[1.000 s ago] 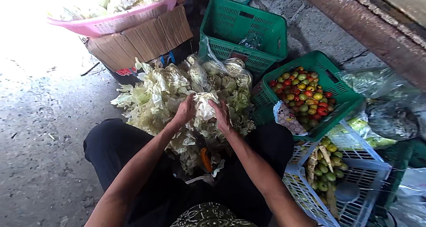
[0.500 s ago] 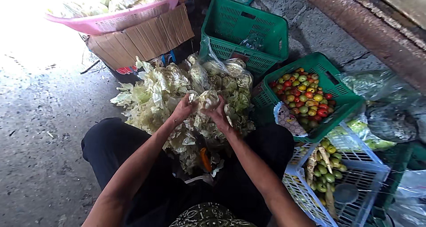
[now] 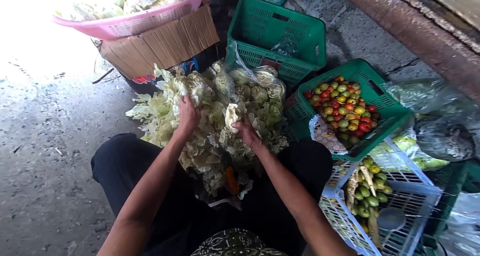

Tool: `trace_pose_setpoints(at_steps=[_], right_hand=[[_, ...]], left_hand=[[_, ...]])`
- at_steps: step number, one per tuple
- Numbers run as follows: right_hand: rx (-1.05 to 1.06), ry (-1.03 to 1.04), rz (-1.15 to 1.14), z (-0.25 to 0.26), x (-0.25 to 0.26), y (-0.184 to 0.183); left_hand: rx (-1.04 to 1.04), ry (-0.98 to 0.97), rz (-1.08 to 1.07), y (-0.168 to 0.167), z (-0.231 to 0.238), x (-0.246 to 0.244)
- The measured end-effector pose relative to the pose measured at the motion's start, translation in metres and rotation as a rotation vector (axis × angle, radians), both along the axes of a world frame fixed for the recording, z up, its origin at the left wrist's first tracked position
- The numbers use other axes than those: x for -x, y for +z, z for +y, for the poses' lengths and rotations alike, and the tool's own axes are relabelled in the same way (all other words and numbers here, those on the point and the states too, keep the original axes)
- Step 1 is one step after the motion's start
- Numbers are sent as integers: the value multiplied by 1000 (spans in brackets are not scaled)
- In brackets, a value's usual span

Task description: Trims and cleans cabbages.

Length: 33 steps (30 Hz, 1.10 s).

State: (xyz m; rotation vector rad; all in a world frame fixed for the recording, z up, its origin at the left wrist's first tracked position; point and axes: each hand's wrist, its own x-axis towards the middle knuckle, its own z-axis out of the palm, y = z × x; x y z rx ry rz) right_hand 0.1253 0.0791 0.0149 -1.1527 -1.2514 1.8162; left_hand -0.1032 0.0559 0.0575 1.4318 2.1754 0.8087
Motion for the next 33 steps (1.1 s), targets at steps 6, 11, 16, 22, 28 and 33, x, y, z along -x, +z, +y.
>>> trace_pose_setpoints(at_steps=[6, 11, 16, 22, 28, 33], right_hand=[[-455, -58, -419, 0, 6, 7], [-714, -46, -625, -3, 9, 15], [-775, 2, -683, 2, 3, 20], [-452, 68, -214, 2, -2, 22], [103, 37, 263, 4, 4, 4], [310, -10, 487, -2, 4, 10]], left_hand=[[13, -309, -494, -12, -22, -20], [30, -278, -825, -4, -17, -36], [9, -280, -875, -11, -13, -31], [-29, -202, -921, -15, -13, -27], [-31, -227, -867, -4, -17, -28], [-10, -415, -597, -2, -18, -43]])
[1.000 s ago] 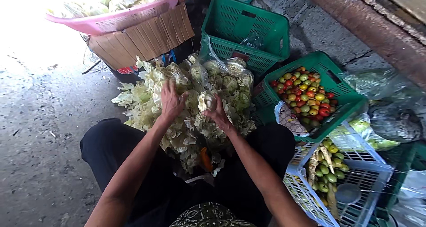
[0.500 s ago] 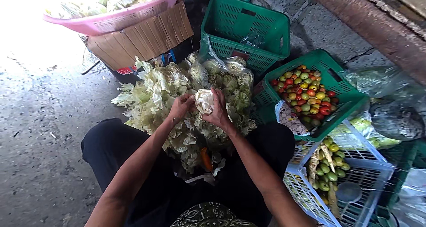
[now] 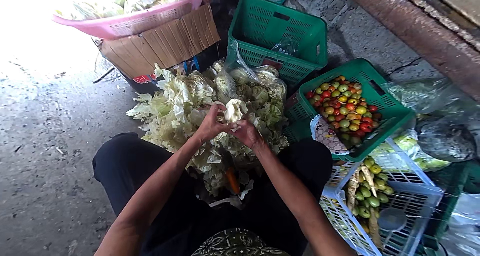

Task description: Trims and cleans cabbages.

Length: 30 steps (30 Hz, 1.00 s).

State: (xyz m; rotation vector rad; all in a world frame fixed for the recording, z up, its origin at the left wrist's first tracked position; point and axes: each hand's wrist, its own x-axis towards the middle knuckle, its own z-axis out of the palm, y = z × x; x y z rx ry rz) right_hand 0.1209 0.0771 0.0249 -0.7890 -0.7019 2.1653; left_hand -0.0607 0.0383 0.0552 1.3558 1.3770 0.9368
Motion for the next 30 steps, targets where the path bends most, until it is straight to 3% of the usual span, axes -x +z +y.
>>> trace_pose_setpoints(at_steps=[5, 8, 10, 13, 19, 24, 27, 30], right_hand=[[116, 11, 119, -2, -5, 1], [63, -23, 81, -2, -5, 2], [-147, -32, -72, 0, -3, 1], [-430, -59, -307, 2, 1, -2], [-557, -96, -579, -5, 5, 2], [-831, -203, -1002, 2, 5, -8], [-930, -214, -1054, -3, 2, -9], [-1191, -240, -1043, -14, 7, 5]], left_hand=[[-244, -9, 66, -1, 0, -4], [-146, -16, 17, -1, -4, 2], [-46, -9, -78, -1, -6, 7], [-79, 53, -136, 0, -5, 6], [-360, 236, 38, -3, 2, 3], [-401, 326, -118, -1, 8, 8], [-175, 428, -130, -5, 10, 11], [157, 317, -330, -7, 2, 16]])
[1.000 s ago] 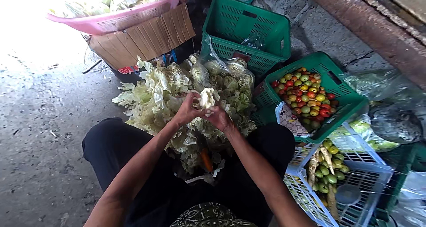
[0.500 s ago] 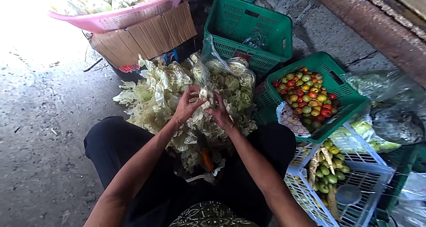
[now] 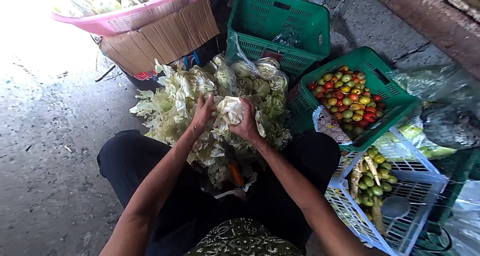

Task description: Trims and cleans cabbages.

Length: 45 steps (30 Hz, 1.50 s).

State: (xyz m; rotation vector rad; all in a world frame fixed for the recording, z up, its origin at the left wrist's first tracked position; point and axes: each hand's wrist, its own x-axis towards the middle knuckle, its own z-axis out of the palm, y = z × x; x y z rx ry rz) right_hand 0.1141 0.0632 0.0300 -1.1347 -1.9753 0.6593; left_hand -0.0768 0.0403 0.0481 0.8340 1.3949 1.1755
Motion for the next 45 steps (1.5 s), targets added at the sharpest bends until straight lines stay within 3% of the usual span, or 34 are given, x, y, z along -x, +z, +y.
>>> trace_pose_setpoints(at_steps=[3, 6, 8, 11, 12, 15, 20, 25, 28, 32, 35, 38, 41, 45], right_hand=[[-129, 158, 95, -5, 0, 20], [222, 7, 272, -25, -13, 6], [606, -157, -130, -49, -23, -37], [1120, 26, -786, -96, -19, -95], [1153, 20, -855, -109, -15, -114], [1032, -118, -782, -133, -7, -167], [915, -206, -688, -139, 0, -201], [1022, -216, -453, -137, -5, -170], [1029, -232, -318, -142, -1, -120], [998, -65, -683, -132, -21, 7], [824, 25, -974, -123, -50, 97], [704, -9, -1016, -105, -69, 147], [642, -108, -695, -77, -73, 133], [572, -178, -79, -46, -25, 58]], left_hand=[[-22, -255, -164, -1, -14, 8], [-50, -197, -319, 7, -17, 9], [-67, -94, -393, 10, -16, 13], [-108, -31, -433, 12, -15, 19], [-122, -10, -420, 11, -13, 18], [-105, 91, -429, 13, -14, 15], [0, 203, -430, 18, -19, 24], [-31, 310, -615, 31, -21, 25], [-31, 401, -738, 36, -20, 26], [-65, 432, -703, 37, -15, 28], [-102, 452, -644, 30, -5, 26], [-110, 418, -581, 28, -1, 25], [-45, 415, -539, 35, -1, 20], [-21, 338, -493, 37, -3, 15]])
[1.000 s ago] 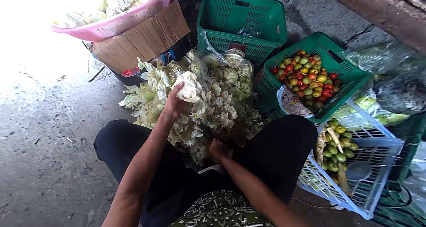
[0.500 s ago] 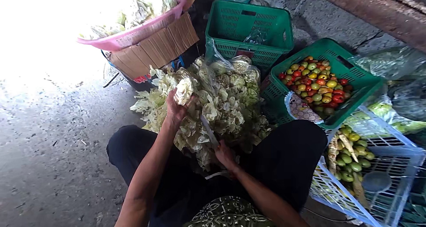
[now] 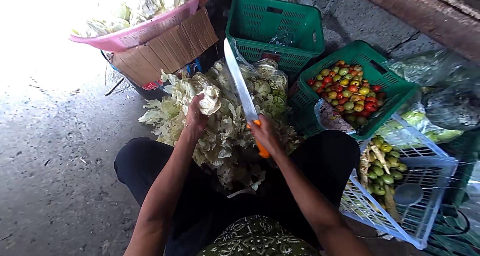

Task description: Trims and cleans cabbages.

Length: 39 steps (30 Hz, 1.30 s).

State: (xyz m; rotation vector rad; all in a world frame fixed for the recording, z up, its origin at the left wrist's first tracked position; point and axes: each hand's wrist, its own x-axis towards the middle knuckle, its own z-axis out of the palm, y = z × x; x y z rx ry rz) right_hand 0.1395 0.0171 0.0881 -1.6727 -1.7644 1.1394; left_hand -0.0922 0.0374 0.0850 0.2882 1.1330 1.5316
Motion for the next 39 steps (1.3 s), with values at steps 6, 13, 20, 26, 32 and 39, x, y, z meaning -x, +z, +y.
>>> trace_pose_setpoints(at_steps=[6, 13, 20, 26, 32, 39], right_hand=[[-125, -26, 89, 23, 53, -24], [-196, 22, -65, 25, 57, -25], [-163, 31, -154, 21, 71, -27], [-130, 58, -187, 19, 77, -33], [-112, 88, -102, 22, 83, -35], [-31, 109, 105, 15, 90, -48]], left_hand=[[33, -187, 72, 7, -25, -1], [35, -186, 71, 10, -27, -3], [19, -181, 125, 3, -26, 1], [23, -156, 116, 1, -24, 2], [12, -120, 80, 0, -22, 0], [-18, -89, 123, -6, -23, -2]])
